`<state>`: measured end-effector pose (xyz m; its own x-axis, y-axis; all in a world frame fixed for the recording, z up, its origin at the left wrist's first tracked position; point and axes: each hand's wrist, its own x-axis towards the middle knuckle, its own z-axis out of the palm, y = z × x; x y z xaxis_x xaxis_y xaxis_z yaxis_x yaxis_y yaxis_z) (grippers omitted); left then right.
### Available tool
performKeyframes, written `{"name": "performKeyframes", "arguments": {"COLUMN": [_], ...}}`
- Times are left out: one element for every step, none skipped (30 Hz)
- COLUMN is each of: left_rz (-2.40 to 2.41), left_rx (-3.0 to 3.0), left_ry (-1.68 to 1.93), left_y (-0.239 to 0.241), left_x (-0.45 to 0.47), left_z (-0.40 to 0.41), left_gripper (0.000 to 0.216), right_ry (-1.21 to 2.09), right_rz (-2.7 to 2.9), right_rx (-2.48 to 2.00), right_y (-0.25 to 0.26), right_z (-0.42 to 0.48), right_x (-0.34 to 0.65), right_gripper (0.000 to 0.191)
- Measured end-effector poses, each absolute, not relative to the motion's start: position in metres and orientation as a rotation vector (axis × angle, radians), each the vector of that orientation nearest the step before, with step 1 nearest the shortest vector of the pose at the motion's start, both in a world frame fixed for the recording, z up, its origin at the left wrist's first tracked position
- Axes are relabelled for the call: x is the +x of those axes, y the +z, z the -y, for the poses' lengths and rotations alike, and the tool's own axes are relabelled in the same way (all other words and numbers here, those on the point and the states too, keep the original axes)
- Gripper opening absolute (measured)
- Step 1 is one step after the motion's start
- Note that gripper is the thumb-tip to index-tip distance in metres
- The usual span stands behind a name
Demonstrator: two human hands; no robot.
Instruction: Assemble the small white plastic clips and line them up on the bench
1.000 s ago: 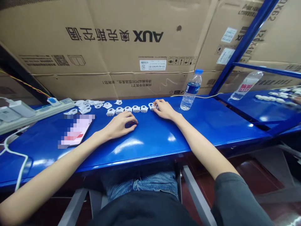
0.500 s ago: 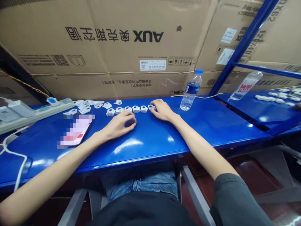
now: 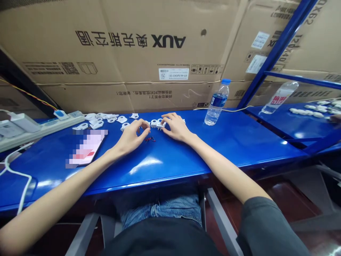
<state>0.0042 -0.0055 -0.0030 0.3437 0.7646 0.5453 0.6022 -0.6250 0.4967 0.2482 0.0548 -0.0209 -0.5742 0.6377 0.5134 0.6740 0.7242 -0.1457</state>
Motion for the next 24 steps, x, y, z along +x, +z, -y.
{"name": "performKeyframes", "arguments": {"left_rz": [-1.249, -1.256, -1.258, -1.258, -1.254, -1.247, -1.238, -1.23, -1.226, -1.226, -1.228, -1.232, -1.235, -1.235, -1.239, -1.247, -1.259, -1.274, -1.286, -1.29, -1.287, -1.279, -1.271, -1.264], "left_rx": [2.394, 2.387, 2.378, 2.368, 2.359, 2.351, 2.346, 2.344, 2.343, 2.343, 2.342, 2.335, 2.323, 2.308, 2.291, 2.273, 2.258, 2.249, 2.244, 2.242, 2.242, 2.246, 2.25, 2.256], "left_ry": [1.148, 1.149, 1.149, 1.148, 1.146, 1.144, 1.143, 1.143, 1.144, 1.146, 1.15, 1.161, 1.177, 1.197, 1.223, 1.249, 1.27, 1.282, 1.288, 1.293, 1.299, 1.307, 1.318, 1.328], "left_y": [-0.003, -0.004, -0.004, -0.004, -0.004, -0.005, -0.005, -0.005, -0.005, -0.005, -0.005, -0.005, -0.004, -0.004, -0.003, -0.003, -0.002, -0.002, -0.002, -0.001, -0.001, -0.001, -0.001, 0.0], "left_x": [0.004, 0.004, 0.004, 0.004, 0.003, 0.003, 0.002, 0.002, 0.002, 0.002, 0.002, 0.002, 0.002, 0.003, 0.003, 0.003, 0.003, 0.003, 0.003, 0.003, 0.003, 0.003, 0.003, 0.003], "left_z": [0.005, 0.005, 0.005, 0.005, 0.004, 0.004, 0.004, 0.004, 0.003, 0.003, 0.003, 0.003, 0.004, 0.004, 0.004, 0.004, 0.005, 0.005, 0.005, 0.005, 0.005, 0.005, 0.005, 0.005], "left_gripper": [0.009, 0.009, 0.008, 0.008, 0.009, 0.01, 0.011, 0.012, 0.013, 0.013, 0.014, 0.014, 0.015, 0.015, 0.016, 0.016, 0.017, 0.017, 0.017, 0.017, 0.018, 0.018, 0.019, 0.02], "right_ry": [-0.09, -0.091, -0.093, -0.096, -0.102, -0.11, -0.117, -0.125, -0.133, -0.142, -0.148, -0.153, -0.158, -0.161, -0.166, -0.174, -0.186, -0.2, -0.214, -0.229, -0.244, -0.257, -0.269, -0.281], "right_rz": [2.37, 2.361, 2.356, 2.354, 2.355, 2.356, 2.36, 2.364, 2.367, 2.366, 2.364, 2.361, 2.359, 2.356, 2.356, 2.356, 2.355, 2.353, 2.351, 2.35, 2.347, 2.345, 2.347, 2.348], "right_rx": [-0.975, -0.956, -0.937, -0.919, -0.903, -0.887, -0.874, -0.863, -0.857, -0.855, -0.856, -0.858, -0.859, -0.858, -0.853, -0.845, -0.835, -0.823, -0.811, -0.799, -0.788, -0.779, -0.771, -0.765], "right_y": [-0.019, -0.018, -0.016, -0.015, -0.014, -0.012, -0.011, -0.01, -0.01, -0.009, -0.008, -0.008, -0.008, -0.008, -0.007, -0.007, -0.007, -0.007, -0.007, -0.007, -0.008, -0.008, -0.007, -0.007], "right_z": [-0.052, -0.049, -0.046, -0.043, -0.04, -0.038, -0.035, -0.033, -0.031, -0.03, -0.029, -0.029, -0.028, -0.028, -0.028, -0.027, -0.027, -0.027, -0.027, -0.027, -0.026, -0.026, -0.026, -0.025], "right_x": [0.247, 0.245, 0.243, 0.241, 0.239, 0.237, 0.236, 0.235, 0.234, 0.234, 0.233, 0.234, 0.234, 0.234, 0.234, 0.234, 0.234, 0.234, 0.233, 0.233, 0.233, 0.232, 0.232, 0.232], "right_gripper": [0.019, 0.018, 0.018, 0.019, 0.019, 0.019, 0.019, 0.019, 0.02, 0.02, 0.02, 0.02, 0.02, 0.02, 0.02, 0.02, 0.02, 0.02, 0.02, 0.02, 0.02, 0.02, 0.02, 0.02]}}
